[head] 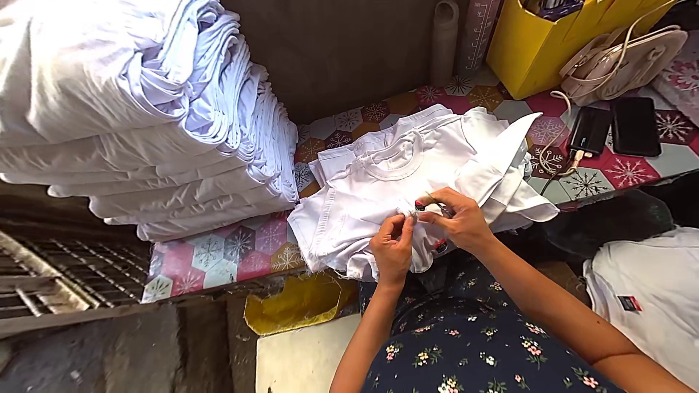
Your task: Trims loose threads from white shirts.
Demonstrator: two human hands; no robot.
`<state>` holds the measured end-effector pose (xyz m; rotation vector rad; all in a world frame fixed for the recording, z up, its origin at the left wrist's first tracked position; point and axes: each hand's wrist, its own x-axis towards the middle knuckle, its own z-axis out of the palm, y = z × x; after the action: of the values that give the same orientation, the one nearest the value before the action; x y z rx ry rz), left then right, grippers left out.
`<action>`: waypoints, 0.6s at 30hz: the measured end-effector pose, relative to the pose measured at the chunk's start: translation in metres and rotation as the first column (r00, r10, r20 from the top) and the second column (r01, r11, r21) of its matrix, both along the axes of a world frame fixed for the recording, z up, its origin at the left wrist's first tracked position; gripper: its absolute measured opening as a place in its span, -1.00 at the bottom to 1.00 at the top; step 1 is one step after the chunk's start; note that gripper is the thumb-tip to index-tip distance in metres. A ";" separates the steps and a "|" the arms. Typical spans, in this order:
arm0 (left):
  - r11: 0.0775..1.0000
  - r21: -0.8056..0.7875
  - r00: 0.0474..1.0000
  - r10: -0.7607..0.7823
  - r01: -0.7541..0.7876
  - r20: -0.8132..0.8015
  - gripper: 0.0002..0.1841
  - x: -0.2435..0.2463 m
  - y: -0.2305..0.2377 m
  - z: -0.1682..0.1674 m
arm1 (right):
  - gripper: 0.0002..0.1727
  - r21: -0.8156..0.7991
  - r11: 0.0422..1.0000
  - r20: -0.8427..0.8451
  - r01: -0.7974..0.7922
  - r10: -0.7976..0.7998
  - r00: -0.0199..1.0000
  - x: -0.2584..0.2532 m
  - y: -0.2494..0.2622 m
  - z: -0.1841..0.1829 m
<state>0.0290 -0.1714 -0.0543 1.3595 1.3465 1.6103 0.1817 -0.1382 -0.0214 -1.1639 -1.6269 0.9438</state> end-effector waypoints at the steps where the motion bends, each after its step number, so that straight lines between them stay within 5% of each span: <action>1: 0.999 0.032 0.999 -0.003 0.004 -0.032 -0.88 0.001 0.000 -0.002 | -0.72 0.021 0.999 0.014 -0.030 0.030 0.999 -0.006 0.004 0.001; 4: 0.998 0.064 0.998 -0.002 0.006 -0.064 -0.89 0.002 -0.001 -0.004 | -0.94 -0.038 0.998 -0.076 -0.051 0.048 0.996 -0.018 0.011 -0.002; 8: 1.000 0.013 1.000 0.005 -0.005 -0.009 -0.90 0.000 -0.001 -0.004 | -0.93 -0.189 0.976 -0.293 -0.113 0.054 0.955 -0.006 0.002 0.000; 12: 1.000 0.012 0.999 0.009 -0.009 -0.032 -0.88 -0.002 0.000 -0.007 | -0.78 -0.154 0.920 0.020 -0.361 0.368 0.929 0.028 -0.012 -0.011; 14: 0.999 0.036 0.995 0.011 -0.007 -0.100 -0.87 -0.001 0.000 -0.010 | -0.75 -0.152 0.950 0.145 -0.274 0.296 0.944 0.033 -0.016 -0.019; 18: 0.997 0.083 0.982 0.014 0.002 -0.190 -0.87 0.003 -0.003 -0.015 | -0.85 -0.112 0.993 0.038 -0.035 0.039 0.998 0.019 -0.010 -0.003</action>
<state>0.0317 -0.1741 -0.0697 1.5950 1.4070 1.5882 0.2010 -0.1477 -0.0242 -1.2390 -1.6508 1.0522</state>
